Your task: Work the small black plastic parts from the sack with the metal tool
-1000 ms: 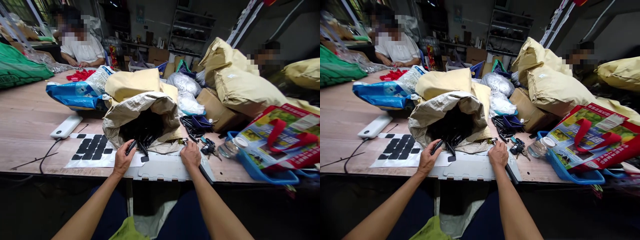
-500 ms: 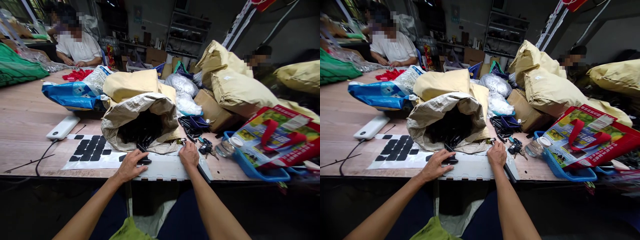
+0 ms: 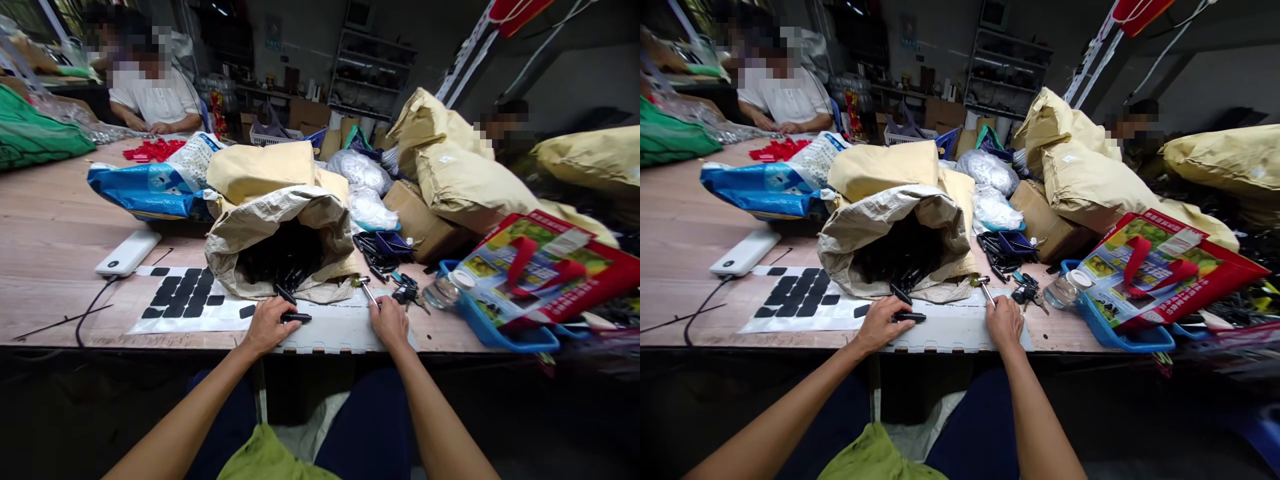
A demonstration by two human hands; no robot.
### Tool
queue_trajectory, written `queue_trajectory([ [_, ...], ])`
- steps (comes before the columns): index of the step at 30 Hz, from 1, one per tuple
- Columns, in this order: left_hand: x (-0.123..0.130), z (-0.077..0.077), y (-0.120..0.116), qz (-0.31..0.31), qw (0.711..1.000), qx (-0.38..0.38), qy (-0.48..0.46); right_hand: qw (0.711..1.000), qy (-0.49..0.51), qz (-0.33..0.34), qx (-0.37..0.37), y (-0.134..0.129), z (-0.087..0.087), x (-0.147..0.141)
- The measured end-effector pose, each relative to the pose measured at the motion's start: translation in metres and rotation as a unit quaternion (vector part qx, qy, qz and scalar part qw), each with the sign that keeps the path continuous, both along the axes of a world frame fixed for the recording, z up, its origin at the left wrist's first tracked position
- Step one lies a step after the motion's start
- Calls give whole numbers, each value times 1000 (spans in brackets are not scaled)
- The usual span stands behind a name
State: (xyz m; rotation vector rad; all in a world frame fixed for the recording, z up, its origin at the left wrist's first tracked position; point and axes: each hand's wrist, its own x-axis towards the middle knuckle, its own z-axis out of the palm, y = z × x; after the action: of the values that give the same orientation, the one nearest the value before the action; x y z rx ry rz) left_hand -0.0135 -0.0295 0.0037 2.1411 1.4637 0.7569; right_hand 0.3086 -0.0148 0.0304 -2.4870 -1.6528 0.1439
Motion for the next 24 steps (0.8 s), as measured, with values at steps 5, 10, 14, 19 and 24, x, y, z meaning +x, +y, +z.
queue_trajectory([
  [5, -2, -2, 0, -3, 1000, 4, 3, 988, 108, 0, 106, -41, 9, -21],
  [10, -2, -2, 0, 3, 1000, 7, 6, 930, 302, 114, 174, -96, 13, -75],
  [14, -3, -7, 1, -2, 1000, 9, 0, 916, 309, 181, 182, -115, 7, -114],
  [19, -5, -9, 1, -12, 1000, 18, 0, 908, 270, 244, 210, -114, 6, -135],
  [24, -4, -9, 0, -14, 999, 36, 18, 923, 216, 257, 187, -116, -1, -139],
])
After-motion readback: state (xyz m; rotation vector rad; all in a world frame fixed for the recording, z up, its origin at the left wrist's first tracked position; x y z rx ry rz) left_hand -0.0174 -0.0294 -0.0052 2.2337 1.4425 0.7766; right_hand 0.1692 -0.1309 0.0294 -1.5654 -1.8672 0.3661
